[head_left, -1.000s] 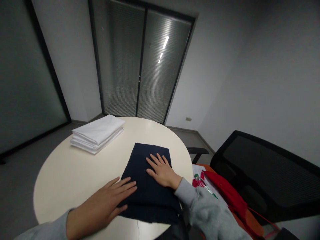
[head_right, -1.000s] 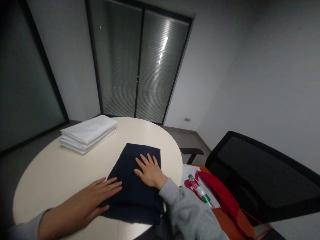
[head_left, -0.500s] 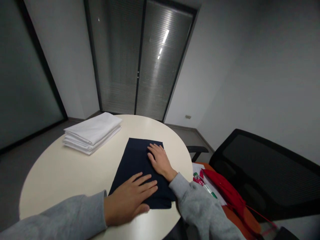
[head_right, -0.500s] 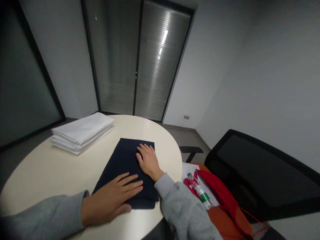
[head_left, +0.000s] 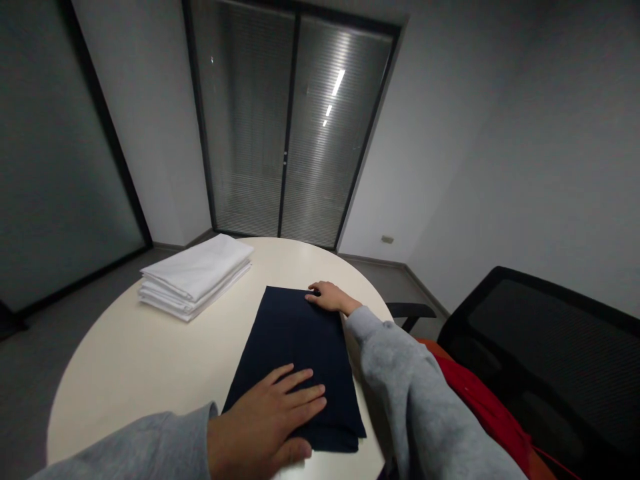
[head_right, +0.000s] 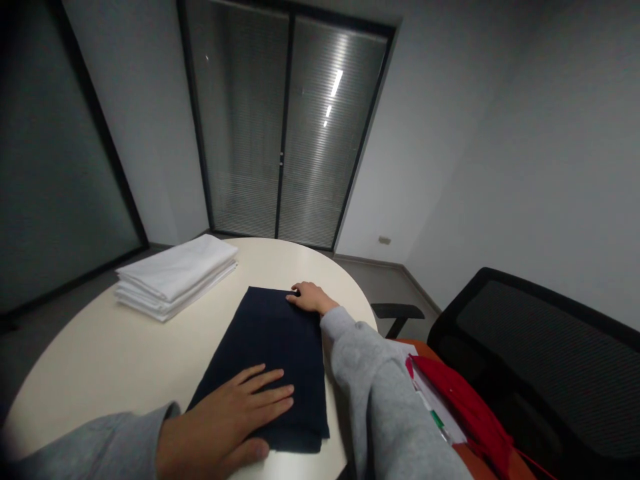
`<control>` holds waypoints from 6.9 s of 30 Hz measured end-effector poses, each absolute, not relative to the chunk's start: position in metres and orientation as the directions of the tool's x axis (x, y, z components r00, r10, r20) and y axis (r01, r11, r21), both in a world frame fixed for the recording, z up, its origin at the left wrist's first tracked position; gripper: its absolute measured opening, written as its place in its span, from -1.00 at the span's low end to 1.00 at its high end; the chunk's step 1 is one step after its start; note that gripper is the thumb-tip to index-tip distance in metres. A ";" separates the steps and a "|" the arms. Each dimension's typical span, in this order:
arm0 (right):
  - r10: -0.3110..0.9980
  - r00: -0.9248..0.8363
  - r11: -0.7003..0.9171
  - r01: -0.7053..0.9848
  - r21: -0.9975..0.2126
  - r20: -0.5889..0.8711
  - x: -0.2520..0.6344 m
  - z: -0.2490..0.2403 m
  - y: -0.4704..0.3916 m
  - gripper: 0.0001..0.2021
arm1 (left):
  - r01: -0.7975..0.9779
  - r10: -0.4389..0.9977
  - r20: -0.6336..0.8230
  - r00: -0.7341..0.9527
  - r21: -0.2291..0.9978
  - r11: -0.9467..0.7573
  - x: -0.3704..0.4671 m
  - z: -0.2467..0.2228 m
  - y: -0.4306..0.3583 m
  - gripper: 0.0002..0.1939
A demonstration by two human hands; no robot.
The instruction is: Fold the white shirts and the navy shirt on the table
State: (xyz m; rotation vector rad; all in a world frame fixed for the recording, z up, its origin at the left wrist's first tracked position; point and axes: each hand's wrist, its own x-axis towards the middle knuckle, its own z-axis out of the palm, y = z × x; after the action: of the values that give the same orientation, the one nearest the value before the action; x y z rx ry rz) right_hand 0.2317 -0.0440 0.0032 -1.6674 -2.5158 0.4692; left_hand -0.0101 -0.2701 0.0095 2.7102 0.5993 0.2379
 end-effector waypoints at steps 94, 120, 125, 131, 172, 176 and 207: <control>0.875 -0.481 0.473 0.831 -0.293 0.051 0.205 -0.011 -0.222 -0.36 | 0.671 0.715 -0.045 0.698 0.390 -0.631 -0.034 -0.012 -0.240 -0.08; 0.872 -0.486 0.482 0.839 -0.251 0.050 0.214 0.005 -0.227 -0.32 | 0.709 0.773 0.153 0.616 0.318 -0.629 -0.037 -0.017 -0.193 -0.34; 0.802 -0.562 0.485 0.810 -0.328 -0.201 0.216 0.040 -0.180 -0.27 | 0.751 0.801 -0.006 0.598 0.351 -0.559 -0.028 0.017 -0.180 -0.30; 0.637 -0.549 0.438 0.836 -0.332 -0.542 0.208 0.059 -0.133 -0.54 | 0.815 0.748 -0.338 0.572 0.337 -0.471 -0.011 0.049 -0.154 -0.40; 0.821 -0.563 0.565 0.781 -0.265 0.090 0.232 -0.015 -0.213 -0.19 | 0.580 0.621 0.305 0.722 0.221 -0.784 -0.034 -0.009 -0.191 -0.69; 0.847 -0.525 0.530 0.823 -0.206 0.082 0.234 -0.019 -0.218 -0.36 | 0.559 0.649 0.277 0.709 0.340 -0.756 -0.035 0.011 -0.181 -0.63; 0.747 -0.572 0.323 0.759 -0.565 -0.340 0.246 0.045 -0.096 -0.68 | 0.761 0.784 -0.189 0.591 0.452 -0.465 -0.047 0.045 -0.094 -0.52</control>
State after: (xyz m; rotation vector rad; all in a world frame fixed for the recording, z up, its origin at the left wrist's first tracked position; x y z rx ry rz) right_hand 0.2465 -0.0958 0.0449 -1.4617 -2.5694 1.1129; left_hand -0.0471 -0.0942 0.0447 2.3267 1.2286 0.0615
